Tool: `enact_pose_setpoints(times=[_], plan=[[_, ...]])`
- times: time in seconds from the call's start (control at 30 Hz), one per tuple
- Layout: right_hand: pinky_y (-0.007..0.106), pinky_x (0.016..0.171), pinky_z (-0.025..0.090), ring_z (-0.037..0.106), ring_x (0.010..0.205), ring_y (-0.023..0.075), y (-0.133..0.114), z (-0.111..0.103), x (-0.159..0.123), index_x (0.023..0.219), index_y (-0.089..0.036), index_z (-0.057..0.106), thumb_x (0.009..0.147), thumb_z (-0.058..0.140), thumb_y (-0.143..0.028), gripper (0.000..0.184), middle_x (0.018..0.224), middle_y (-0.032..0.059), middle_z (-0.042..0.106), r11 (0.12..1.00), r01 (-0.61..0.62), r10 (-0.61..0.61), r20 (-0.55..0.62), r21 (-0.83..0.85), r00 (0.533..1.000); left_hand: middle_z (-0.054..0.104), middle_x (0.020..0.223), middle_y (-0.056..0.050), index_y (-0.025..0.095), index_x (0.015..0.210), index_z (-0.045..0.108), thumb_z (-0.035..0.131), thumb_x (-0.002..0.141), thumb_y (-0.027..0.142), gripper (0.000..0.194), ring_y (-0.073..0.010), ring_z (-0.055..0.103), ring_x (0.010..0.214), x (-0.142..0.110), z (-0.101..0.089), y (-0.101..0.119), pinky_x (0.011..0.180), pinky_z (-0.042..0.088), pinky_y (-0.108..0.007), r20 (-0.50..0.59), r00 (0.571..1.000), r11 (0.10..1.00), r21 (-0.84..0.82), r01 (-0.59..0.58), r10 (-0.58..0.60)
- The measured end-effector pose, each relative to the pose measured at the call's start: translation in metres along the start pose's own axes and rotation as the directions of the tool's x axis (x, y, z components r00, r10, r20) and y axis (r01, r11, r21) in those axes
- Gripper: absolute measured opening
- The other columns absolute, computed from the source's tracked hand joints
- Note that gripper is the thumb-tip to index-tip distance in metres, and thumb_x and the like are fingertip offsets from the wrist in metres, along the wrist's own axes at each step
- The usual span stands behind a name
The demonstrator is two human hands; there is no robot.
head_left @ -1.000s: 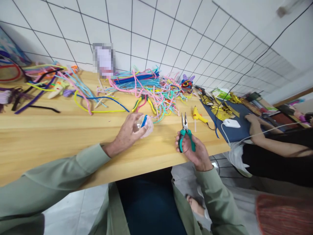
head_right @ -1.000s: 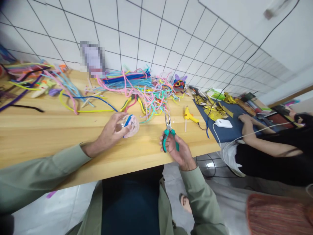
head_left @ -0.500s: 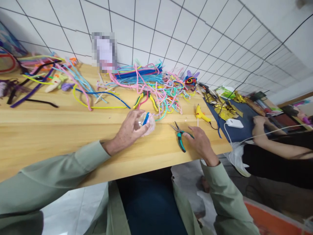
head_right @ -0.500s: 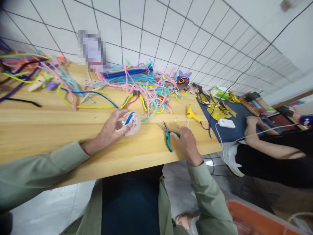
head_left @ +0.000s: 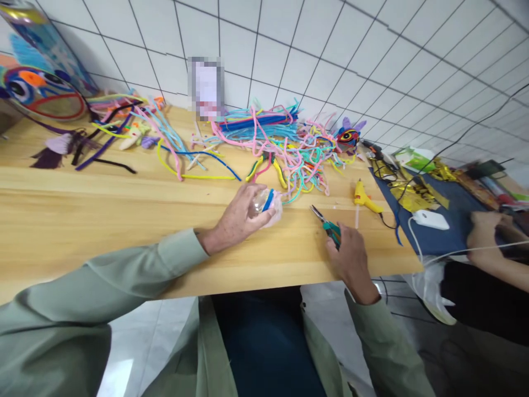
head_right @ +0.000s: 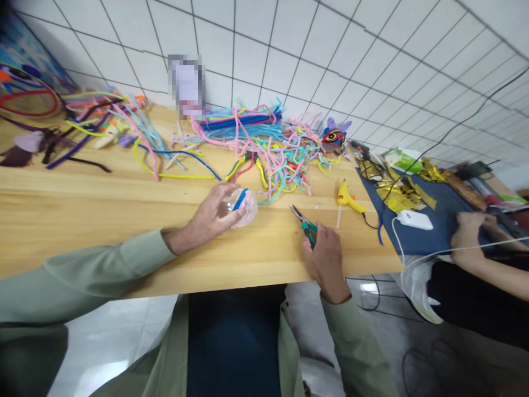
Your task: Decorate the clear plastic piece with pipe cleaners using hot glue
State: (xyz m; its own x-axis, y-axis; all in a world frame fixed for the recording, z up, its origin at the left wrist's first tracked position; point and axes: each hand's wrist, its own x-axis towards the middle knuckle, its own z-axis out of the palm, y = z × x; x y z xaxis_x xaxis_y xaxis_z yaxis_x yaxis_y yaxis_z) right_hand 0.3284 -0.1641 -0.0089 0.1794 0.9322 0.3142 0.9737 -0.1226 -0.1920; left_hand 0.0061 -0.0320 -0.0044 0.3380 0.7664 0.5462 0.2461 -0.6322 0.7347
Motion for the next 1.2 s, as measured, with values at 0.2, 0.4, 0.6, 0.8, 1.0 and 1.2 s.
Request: enact_pose_setpoints(times=[0.2, 0.4, 0.6, 0.8, 1.0, 1.2], plan=[[0.051, 0.094, 0.060, 0.071, 0.102, 0.0308, -0.023, -0.020, 0.013, 0.136, -0.025, 0.068, 0.098, 0.057, -0.053, 0.048, 0.125, 0.0121, 0.071, 0.652, -0.090, -0.130, 0.228, 0.753, 0.965, 0.070, 0.132, -0.012, 0.021, 0.136, 0.058, 0.072, 0.098, 0.040, 0.045, -0.0288, 0.068, 0.128, 0.000, 0.000, -0.002, 0.113, 0.057, -0.047, 0.004, 1.000, 0.999, 0.022, -0.028, 0.028], [0.036, 0.055, 0.054, 0.063, 0.080, 0.0252, -0.074, -0.037, 0.019, 0.127, -0.029, 0.073, 0.089, 0.057, -0.075, 0.062, 0.111, 0.0112, 0.070, -0.029, -0.404, -0.241, 0.386, 0.914, 0.890, 0.070, 0.131, -0.012, 0.020, 0.136, 0.059, 0.071, 0.099, 0.039, 0.043, -0.0283, 0.068, 0.128, 0.001, -0.001, -0.003, 0.113, 0.057, -0.046, 0.006, 0.999, 0.999, 0.030, -0.041, 0.040], [0.040, 0.076, 0.056, 0.065, 0.086, 0.0237, -0.082, -0.043, 0.026, 0.114, -0.026, 0.071, 0.086, 0.070, -0.042, 0.032, 0.106, 0.0077, 0.072, 0.322, -0.432, -0.264, 0.518, 0.842, 0.813, 0.071, 0.131, -0.012, 0.020, 0.136, 0.059, 0.072, 0.098, 0.037, 0.044, -0.0284, 0.068, 0.127, 0.001, 0.000, -0.002, 0.112, 0.058, -0.046, -0.002, 0.999, 0.999, 0.027, -0.035, 0.035], [0.043, 0.086, 0.054, 0.066, 0.089, 0.0254, -0.079, -0.039, 0.042, 0.112, -0.023, 0.068, 0.096, 0.057, -0.039, 0.025, 0.098, 0.0054, 0.071, 0.798, -0.057, -0.263, 0.431, 0.600, 0.863, 0.070, 0.133, -0.013, 0.020, 0.138, 0.058, 0.072, 0.098, 0.033, 0.044, -0.0289, 0.068, 0.128, 0.002, 0.000, -0.002, 0.113, 0.057, -0.047, 0.020, 0.999, 1.000, 0.011, -0.029, 0.029], [0.047, 0.092, 0.059, 0.071, 0.105, 0.0307, -0.069, -0.029, 0.056, 0.138, -0.022, 0.055, 0.098, 0.056, -0.031, 0.041, 0.122, 0.0137, 0.069, 0.855, 0.245, -0.392, 0.261, 0.458, 0.882, 0.070, 0.135, -0.015, 0.019, 0.138, 0.059, 0.075, 0.097, 0.038, 0.048, -0.0299, 0.068, 0.130, 0.003, 0.000, -0.001, 0.115, 0.057, -0.048, 0.028, 1.000, 1.000, -0.003, -0.004, 0.004], [0.056, 0.106, 0.060, 0.067, 0.132, 0.0365, -0.063, -0.014, 0.063, 0.153, -0.022, 0.044, 0.099, 0.056, -0.026, 0.055, 0.144, 0.0200, 0.062, 0.818, 0.401, -0.510, 0.198, 0.413, 0.837, 0.070, 0.134, -0.015, 0.019, 0.138, 0.059, 0.075, 0.097, 0.037, 0.047, -0.0300, 0.068, 0.129, 0.003, 0.000, -0.002, 0.115, 0.057, -0.049, 0.009, 1.000, 1.000, -0.028, -0.008, 0.008]])
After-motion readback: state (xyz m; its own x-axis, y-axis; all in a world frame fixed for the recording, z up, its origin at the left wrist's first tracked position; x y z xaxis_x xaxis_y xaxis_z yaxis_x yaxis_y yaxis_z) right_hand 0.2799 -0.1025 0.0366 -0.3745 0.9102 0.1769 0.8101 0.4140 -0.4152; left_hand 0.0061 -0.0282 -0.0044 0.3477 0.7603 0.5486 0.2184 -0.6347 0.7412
